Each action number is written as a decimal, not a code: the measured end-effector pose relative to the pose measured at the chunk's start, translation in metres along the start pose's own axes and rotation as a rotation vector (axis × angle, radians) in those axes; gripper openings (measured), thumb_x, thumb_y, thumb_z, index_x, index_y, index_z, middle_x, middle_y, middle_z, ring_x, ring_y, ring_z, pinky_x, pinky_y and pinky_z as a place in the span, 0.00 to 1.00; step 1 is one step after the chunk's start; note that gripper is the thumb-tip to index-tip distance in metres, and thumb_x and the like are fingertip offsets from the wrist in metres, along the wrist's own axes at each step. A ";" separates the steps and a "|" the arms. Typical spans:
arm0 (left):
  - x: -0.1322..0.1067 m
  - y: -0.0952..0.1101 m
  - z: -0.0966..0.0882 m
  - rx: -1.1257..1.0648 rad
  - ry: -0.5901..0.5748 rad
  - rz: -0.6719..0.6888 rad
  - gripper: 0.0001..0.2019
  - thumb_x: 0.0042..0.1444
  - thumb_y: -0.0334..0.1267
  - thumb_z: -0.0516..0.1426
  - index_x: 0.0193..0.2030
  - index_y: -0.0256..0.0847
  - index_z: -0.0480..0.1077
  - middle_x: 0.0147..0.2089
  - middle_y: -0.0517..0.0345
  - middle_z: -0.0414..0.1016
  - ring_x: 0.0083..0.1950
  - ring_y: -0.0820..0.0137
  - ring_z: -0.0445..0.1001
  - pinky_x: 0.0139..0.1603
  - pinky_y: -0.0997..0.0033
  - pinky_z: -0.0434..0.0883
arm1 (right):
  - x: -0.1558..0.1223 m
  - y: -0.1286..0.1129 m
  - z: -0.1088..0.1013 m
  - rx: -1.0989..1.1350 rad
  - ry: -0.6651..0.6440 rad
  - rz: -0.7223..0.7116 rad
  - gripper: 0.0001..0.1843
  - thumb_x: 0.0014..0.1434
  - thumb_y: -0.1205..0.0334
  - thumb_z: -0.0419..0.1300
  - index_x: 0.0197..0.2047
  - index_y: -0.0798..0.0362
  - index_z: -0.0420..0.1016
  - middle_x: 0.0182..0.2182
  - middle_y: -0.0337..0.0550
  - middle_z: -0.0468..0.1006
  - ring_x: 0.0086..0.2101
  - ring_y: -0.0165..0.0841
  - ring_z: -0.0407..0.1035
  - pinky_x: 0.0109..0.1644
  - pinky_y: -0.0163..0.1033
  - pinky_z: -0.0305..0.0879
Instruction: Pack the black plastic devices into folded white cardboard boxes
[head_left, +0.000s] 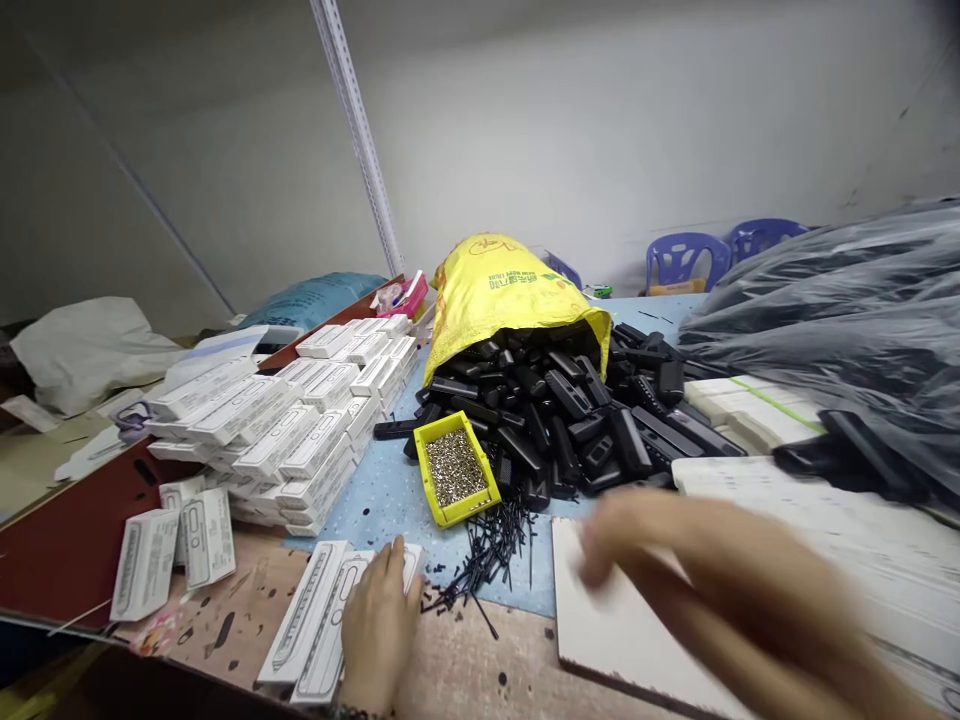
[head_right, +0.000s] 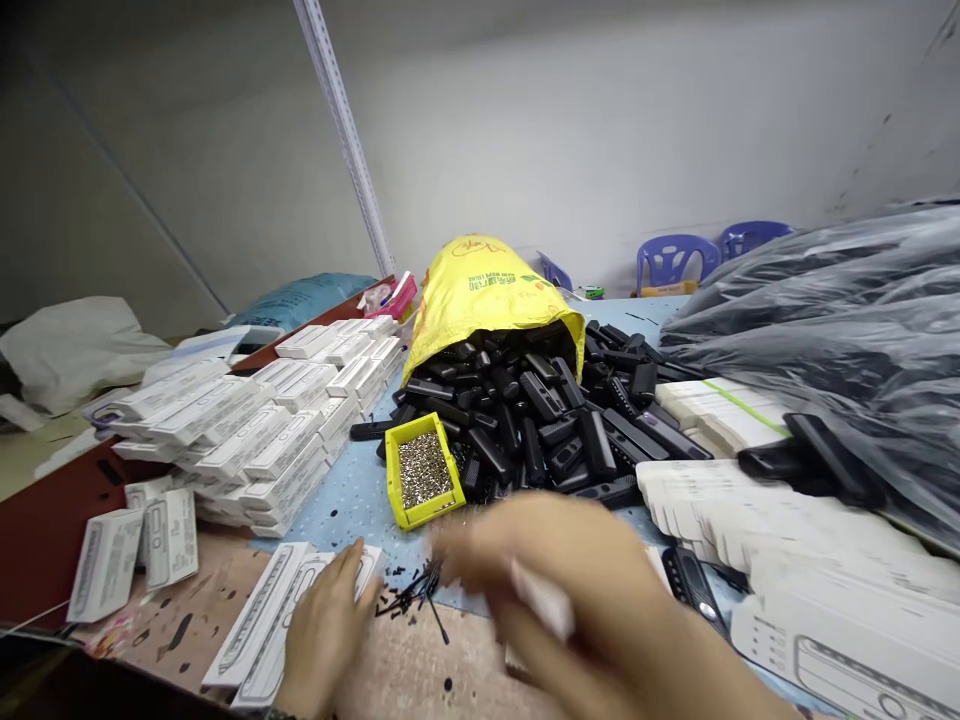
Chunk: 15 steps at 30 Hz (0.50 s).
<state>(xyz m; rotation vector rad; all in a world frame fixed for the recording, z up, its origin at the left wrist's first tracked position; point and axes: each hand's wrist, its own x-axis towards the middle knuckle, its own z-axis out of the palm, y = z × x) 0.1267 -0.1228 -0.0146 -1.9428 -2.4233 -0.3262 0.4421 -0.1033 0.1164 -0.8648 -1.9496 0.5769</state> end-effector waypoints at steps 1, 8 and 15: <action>0.003 0.001 -0.001 0.009 0.037 -0.010 0.26 0.61 0.40 0.51 0.65 0.31 0.62 0.65 0.38 0.64 0.65 0.51 0.63 0.62 0.48 0.66 | 0.014 0.019 0.009 -0.101 -0.017 0.040 0.17 0.65 0.55 0.53 0.55 0.42 0.72 0.46 0.42 0.78 0.47 0.37 0.73 0.48 0.42 0.71; 0.062 0.071 -0.021 -0.434 -0.019 0.091 0.21 0.66 0.34 0.44 0.62 0.39 0.65 0.62 0.49 0.67 0.61 0.67 0.68 0.63 0.63 0.68 | 0.053 0.145 0.092 -0.579 -0.084 0.238 0.24 0.55 0.70 0.59 0.57 0.56 0.70 0.48 0.54 0.77 0.49 0.48 0.71 0.64 0.65 0.47; 0.133 0.111 0.010 -0.543 -0.075 0.014 0.03 0.57 0.29 0.56 0.36 0.33 0.71 0.46 0.52 0.72 0.51 0.65 0.70 0.57 0.54 0.66 | 0.032 0.111 0.038 -0.587 -0.009 0.223 0.18 0.61 0.60 0.53 0.53 0.54 0.69 0.48 0.49 0.74 0.48 0.40 0.69 0.58 0.47 0.61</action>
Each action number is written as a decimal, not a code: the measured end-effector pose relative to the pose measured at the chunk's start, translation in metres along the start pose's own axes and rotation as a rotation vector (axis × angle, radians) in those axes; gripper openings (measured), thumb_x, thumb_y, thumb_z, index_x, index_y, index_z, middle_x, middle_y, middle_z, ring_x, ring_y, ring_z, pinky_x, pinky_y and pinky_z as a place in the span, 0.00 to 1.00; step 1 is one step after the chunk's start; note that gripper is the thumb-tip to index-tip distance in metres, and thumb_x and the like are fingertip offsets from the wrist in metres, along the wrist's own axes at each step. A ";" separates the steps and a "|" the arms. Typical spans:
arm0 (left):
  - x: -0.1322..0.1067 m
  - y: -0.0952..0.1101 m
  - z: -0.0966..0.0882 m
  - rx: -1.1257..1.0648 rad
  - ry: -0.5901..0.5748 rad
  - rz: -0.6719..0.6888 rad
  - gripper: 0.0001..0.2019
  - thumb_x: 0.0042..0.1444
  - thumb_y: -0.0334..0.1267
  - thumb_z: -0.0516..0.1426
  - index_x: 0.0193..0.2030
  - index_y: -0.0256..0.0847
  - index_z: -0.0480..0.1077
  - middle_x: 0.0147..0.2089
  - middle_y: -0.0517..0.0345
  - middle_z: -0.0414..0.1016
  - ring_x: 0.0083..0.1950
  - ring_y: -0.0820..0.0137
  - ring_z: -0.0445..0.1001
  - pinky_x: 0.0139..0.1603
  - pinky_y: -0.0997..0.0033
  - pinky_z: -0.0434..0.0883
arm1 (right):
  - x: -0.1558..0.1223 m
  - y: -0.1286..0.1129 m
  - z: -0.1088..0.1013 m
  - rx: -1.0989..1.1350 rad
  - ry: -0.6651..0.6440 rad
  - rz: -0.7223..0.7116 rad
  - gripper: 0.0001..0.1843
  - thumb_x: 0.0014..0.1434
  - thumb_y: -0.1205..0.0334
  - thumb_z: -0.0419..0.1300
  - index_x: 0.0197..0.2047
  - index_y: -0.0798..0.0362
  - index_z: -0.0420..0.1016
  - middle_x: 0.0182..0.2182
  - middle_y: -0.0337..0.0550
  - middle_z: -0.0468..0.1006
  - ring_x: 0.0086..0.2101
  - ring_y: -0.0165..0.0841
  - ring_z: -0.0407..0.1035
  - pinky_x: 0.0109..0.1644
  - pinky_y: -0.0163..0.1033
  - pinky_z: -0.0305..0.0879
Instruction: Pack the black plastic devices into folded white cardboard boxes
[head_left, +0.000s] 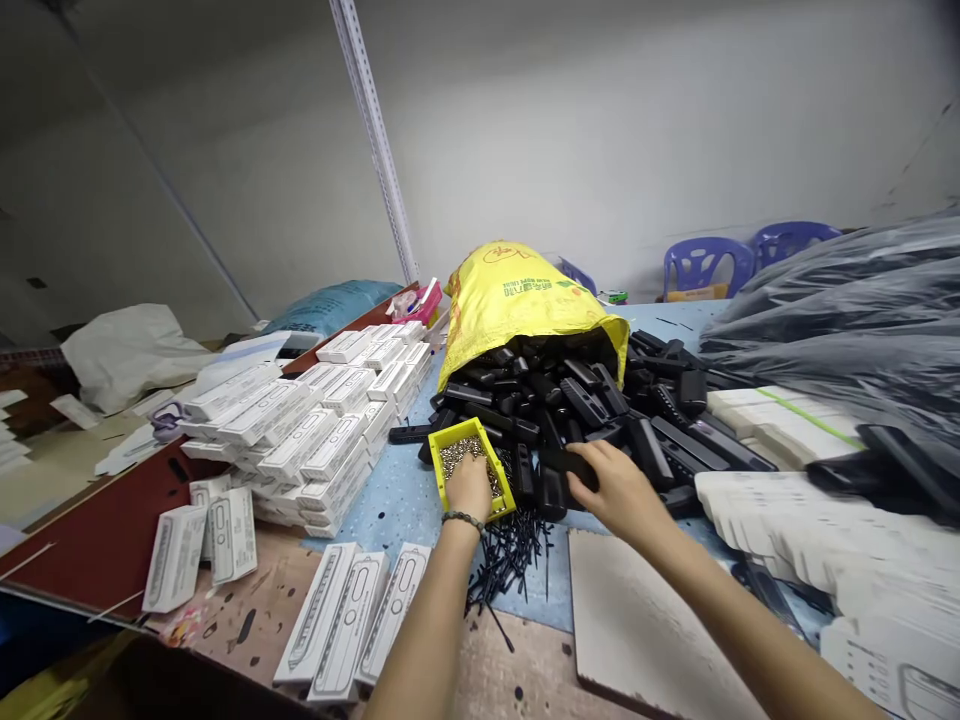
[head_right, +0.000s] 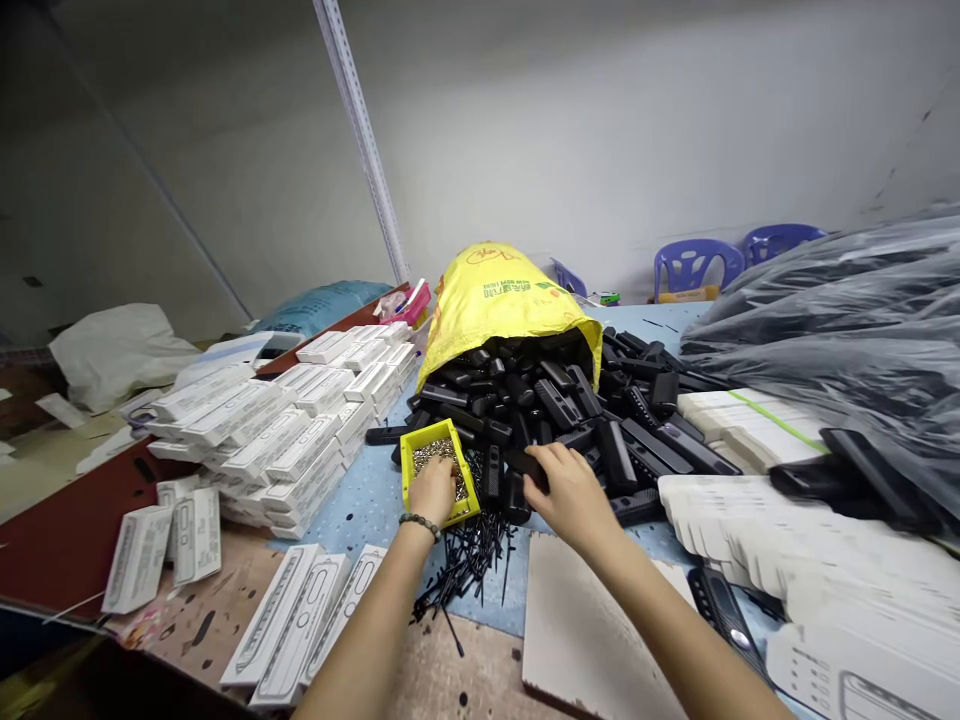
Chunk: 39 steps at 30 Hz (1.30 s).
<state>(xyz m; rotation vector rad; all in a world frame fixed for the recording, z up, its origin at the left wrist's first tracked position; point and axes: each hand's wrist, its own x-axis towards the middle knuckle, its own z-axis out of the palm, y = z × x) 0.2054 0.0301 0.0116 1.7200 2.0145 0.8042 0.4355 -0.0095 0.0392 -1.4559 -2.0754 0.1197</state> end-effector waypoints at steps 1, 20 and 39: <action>0.003 -0.001 0.001 -0.045 0.009 -0.006 0.03 0.57 0.30 0.56 0.35 0.33 0.70 0.46 0.53 0.71 0.52 0.66 0.69 0.58 0.54 0.65 | -0.010 0.002 -0.015 0.023 -0.043 0.005 0.17 0.60 0.59 0.54 0.52 0.52 0.70 0.46 0.48 0.74 0.46 0.39 0.70 0.52 0.44 0.65; -0.138 0.034 0.007 -1.437 -0.349 -0.512 0.16 0.46 0.34 0.66 0.39 0.36 0.66 0.38 0.57 0.72 0.32 0.82 0.71 0.31 0.85 0.70 | -0.062 -0.042 -0.013 1.825 0.534 0.634 0.14 0.45 0.62 0.69 0.36 0.50 0.73 0.32 0.35 0.73 0.31 0.26 0.66 0.56 0.54 0.66; -0.161 0.050 0.017 -1.501 -0.288 -0.498 0.21 0.42 0.42 0.69 0.38 0.37 0.67 0.35 0.57 0.74 0.34 0.77 0.73 0.31 0.81 0.70 | -0.075 -0.047 -0.021 1.761 0.579 0.480 0.09 0.51 0.63 0.67 0.36 0.50 0.71 0.34 0.36 0.67 0.34 0.27 0.63 0.55 0.56 0.67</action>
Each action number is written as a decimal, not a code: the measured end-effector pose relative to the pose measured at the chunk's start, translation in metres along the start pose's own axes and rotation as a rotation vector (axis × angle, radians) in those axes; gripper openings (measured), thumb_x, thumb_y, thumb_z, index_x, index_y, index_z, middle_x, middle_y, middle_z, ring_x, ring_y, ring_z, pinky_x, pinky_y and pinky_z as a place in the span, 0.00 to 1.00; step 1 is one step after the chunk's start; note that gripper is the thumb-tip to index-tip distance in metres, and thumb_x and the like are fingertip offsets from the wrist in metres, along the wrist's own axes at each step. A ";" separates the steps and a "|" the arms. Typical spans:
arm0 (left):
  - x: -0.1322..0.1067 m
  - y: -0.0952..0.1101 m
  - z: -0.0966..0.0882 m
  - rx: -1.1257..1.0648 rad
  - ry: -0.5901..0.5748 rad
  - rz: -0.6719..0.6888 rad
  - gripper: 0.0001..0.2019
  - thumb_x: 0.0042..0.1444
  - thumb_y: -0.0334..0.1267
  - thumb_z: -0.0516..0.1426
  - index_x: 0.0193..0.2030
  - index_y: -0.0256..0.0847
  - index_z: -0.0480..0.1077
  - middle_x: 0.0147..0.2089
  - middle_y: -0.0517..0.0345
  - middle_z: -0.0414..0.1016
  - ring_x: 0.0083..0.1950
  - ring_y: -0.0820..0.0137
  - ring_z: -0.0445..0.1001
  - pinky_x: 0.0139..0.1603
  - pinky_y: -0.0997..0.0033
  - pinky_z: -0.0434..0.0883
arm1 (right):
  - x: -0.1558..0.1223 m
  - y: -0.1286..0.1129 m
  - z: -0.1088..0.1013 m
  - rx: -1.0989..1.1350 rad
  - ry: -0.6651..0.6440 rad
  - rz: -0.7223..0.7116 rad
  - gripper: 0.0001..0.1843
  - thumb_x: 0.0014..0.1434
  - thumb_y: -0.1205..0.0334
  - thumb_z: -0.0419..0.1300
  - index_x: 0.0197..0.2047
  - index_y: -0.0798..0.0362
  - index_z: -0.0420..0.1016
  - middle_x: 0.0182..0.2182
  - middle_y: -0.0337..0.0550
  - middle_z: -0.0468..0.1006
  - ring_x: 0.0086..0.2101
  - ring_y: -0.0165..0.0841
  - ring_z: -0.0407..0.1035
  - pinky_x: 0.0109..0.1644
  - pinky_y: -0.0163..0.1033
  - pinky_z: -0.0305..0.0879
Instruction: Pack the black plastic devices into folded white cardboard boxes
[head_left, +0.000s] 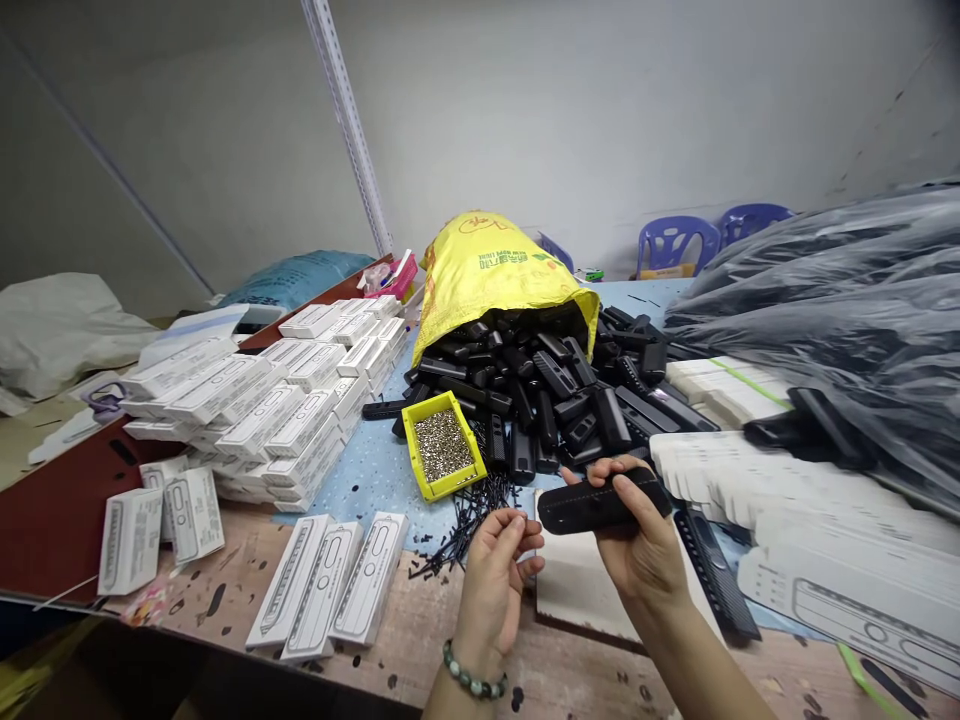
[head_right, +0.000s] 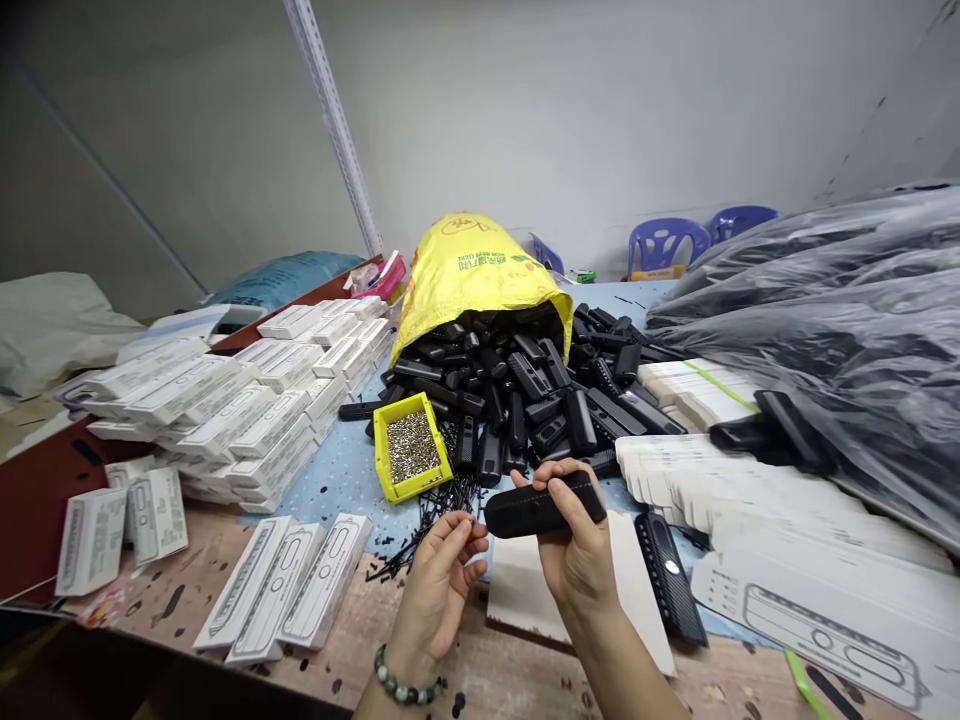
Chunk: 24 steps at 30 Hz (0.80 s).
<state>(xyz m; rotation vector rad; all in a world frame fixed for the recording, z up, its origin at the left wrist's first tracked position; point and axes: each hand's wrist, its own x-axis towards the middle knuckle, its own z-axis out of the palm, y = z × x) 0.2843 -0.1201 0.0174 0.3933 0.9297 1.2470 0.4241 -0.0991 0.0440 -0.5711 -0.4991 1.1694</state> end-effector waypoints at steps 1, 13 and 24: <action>-0.001 -0.001 0.001 -0.017 0.007 0.013 0.21 0.41 0.43 0.70 0.38 0.37 0.68 0.34 0.59 0.73 0.33 0.79 0.71 0.30 0.82 0.69 | -0.001 0.001 0.001 0.015 0.007 -0.001 0.09 0.51 0.64 0.67 0.35 0.50 0.70 0.33 0.36 0.66 0.34 0.27 0.62 0.55 0.57 0.67; -0.001 -0.009 0.009 0.019 0.021 0.105 0.21 0.36 0.45 0.71 0.32 0.35 0.71 0.26 0.63 0.67 0.27 0.81 0.62 0.30 0.81 0.61 | -0.006 0.005 -0.001 0.025 0.044 0.010 0.09 0.48 0.66 0.64 0.31 0.50 0.67 0.32 0.34 0.66 0.34 0.27 0.62 0.58 0.60 0.63; -0.003 -0.012 0.011 0.079 0.029 0.177 0.20 0.40 0.47 0.69 0.33 0.36 0.71 0.28 0.62 0.67 0.30 0.79 0.62 0.33 0.79 0.62 | -0.008 0.000 0.001 0.034 0.044 -0.035 0.07 0.50 0.65 0.63 0.31 0.50 0.67 0.32 0.34 0.65 0.33 0.27 0.62 0.58 0.60 0.63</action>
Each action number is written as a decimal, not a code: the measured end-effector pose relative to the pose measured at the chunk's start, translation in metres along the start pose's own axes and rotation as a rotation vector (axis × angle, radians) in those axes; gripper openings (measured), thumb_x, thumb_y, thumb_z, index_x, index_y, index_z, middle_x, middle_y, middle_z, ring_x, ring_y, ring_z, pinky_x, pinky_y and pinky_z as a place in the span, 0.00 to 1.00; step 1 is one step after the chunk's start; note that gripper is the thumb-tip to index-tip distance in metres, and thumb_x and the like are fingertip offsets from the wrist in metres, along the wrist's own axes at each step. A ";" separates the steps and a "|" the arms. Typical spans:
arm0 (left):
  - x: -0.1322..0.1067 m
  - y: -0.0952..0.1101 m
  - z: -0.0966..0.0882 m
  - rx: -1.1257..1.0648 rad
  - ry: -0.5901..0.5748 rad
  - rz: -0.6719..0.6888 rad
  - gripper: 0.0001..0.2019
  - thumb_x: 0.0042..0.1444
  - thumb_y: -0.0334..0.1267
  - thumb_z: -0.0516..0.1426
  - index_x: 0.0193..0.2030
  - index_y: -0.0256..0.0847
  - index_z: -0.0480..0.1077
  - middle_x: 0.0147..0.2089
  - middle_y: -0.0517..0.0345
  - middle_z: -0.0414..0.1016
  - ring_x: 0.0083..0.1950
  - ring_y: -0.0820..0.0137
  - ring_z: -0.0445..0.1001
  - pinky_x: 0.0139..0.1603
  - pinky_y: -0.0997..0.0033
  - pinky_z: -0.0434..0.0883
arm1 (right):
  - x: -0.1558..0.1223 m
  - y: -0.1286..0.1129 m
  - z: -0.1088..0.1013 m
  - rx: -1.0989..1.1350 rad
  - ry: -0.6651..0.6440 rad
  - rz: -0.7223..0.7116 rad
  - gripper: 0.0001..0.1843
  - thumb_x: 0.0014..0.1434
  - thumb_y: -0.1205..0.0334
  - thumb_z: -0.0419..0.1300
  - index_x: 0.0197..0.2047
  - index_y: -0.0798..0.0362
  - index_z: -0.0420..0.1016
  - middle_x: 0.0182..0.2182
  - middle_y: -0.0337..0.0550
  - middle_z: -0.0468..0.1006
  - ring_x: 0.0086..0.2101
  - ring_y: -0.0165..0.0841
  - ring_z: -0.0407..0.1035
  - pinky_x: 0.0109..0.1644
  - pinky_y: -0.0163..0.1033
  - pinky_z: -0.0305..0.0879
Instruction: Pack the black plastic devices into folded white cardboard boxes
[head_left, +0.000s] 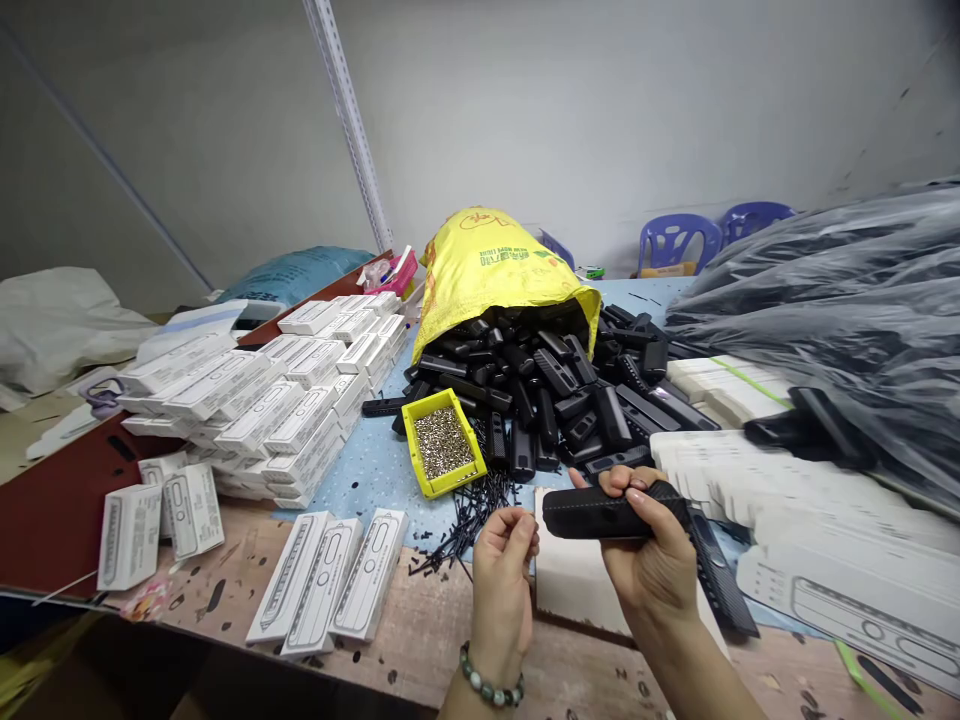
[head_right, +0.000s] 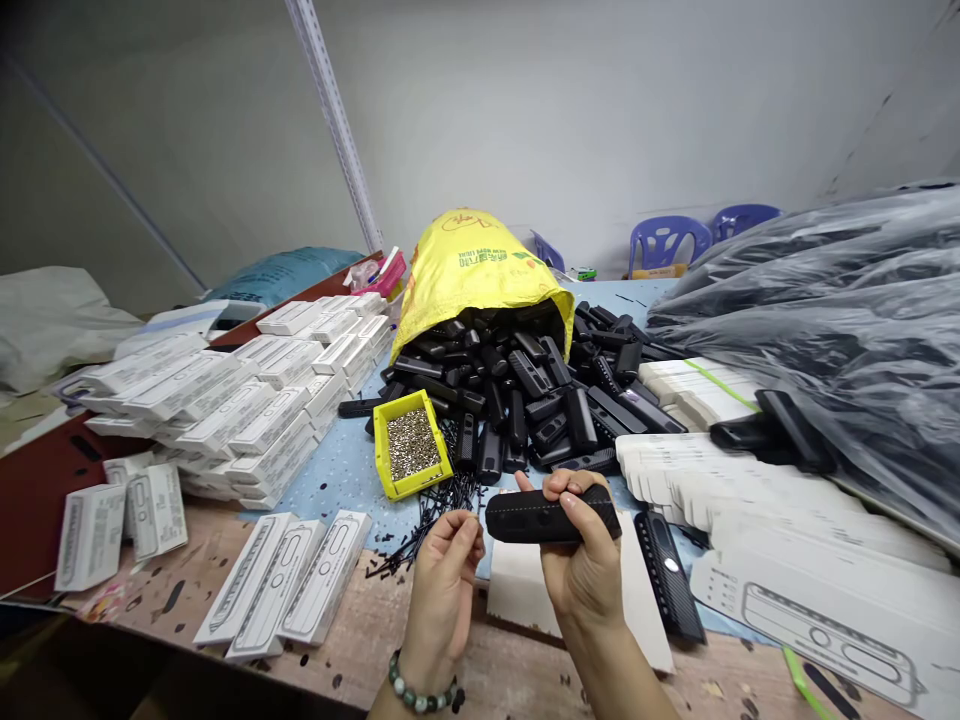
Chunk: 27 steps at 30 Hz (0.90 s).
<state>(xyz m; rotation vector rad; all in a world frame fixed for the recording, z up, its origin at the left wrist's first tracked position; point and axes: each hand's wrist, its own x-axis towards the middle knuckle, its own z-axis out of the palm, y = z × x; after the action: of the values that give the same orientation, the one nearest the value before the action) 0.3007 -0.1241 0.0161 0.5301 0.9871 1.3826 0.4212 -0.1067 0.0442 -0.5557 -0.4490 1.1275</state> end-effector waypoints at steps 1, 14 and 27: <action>0.000 -0.001 0.000 0.002 0.002 0.009 0.20 0.41 0.48 0.69 0.34 0.36 0.71 0.29 0.61 0.67 0.30 0.79 0.62 0.33 0.79 0.62 | 0.000 0.000 0.000 0.008 0.000 0.000 0.08 0.49 0.65 0.63 0.31 0.50 0.67 0.32 0.34 0.65 0.33 0.27 0.62 0.58 0.60 0.63; -0.006 0.000 0.002 0.119 -0.115 -0.024 0.15 0.45 0.45 0.67 0.31 0.36 0.72 0.27 0.61 0.67 0.29 0.78 0.62 0.34 0.79 0.62 | 0.004 -0.011 0.002 -0.077 -0.091 0.004 0.09 0.49 0.65 0.64 0.31 0.50 0.66 0.29 0.34 0.66 0.32 0.27 0.62 0.56 0.57 0.66; 0.008 0.010 -0.032 0.718 -0.115 0.193 0.13 0.58 0.41 0.56 0.49 0.43 0.69 0.46 0.53 0.72 0.44 0.69 0.70 0.45 0.72 0.66 | 0.020 0.004 -0.068 -0.492 -0.215 0.103 0.13 0.44 0.64 0.71 0.27 0.54 0.70 0.27 0.38 0.73 0.29 0.31 0.66 0.35 0.36 0.68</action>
<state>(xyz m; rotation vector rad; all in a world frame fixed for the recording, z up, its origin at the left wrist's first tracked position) 0.2685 -0.1225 0.0057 1.2498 1.3601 1.1185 0.4661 -0.0991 -0.0102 -0.8970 -0.9061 1.1835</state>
